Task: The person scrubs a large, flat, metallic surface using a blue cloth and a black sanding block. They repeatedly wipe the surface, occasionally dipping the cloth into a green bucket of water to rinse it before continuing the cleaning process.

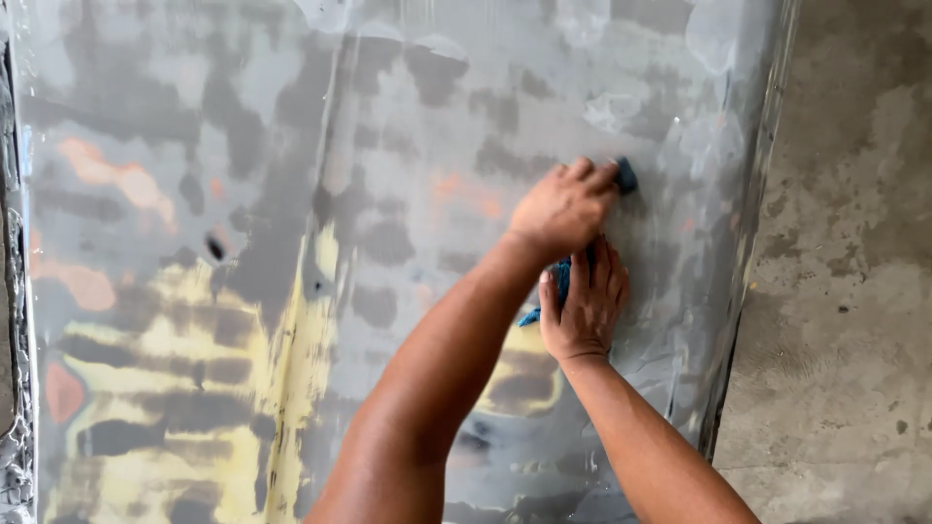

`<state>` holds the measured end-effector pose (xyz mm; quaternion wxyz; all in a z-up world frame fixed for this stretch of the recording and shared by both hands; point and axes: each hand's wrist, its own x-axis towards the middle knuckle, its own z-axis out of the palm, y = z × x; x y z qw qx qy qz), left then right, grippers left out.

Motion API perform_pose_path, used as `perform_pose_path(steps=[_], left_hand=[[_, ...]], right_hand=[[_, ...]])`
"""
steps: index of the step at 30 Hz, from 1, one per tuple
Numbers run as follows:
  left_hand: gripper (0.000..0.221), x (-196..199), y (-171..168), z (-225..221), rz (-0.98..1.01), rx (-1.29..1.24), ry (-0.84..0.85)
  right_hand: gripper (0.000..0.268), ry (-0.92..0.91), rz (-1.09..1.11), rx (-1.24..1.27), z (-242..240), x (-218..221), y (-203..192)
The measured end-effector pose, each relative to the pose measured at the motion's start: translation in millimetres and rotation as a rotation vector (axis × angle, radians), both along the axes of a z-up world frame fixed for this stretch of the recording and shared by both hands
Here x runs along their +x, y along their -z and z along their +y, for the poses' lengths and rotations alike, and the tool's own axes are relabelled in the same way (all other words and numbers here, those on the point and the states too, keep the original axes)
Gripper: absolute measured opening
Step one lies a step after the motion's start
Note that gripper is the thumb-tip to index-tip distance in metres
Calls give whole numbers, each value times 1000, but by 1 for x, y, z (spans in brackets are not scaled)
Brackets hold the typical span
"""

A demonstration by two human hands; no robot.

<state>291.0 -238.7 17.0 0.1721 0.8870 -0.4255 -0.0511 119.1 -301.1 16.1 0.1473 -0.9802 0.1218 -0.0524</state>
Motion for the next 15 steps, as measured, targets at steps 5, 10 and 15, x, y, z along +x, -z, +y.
perform_pose_path(steps=[5,10,15], left_hand=[[33,63,45,76,-236,-31,-133],[43,95,18,148,-359,-115,-824],[50,34,33,32,-355,-89,-240]], right_hand=[[67,-7,-3,0,-2,-6,5],[65,1,-22,-16,-2,-5,5],[65,-5,-17,-23,-3,-5,8]])
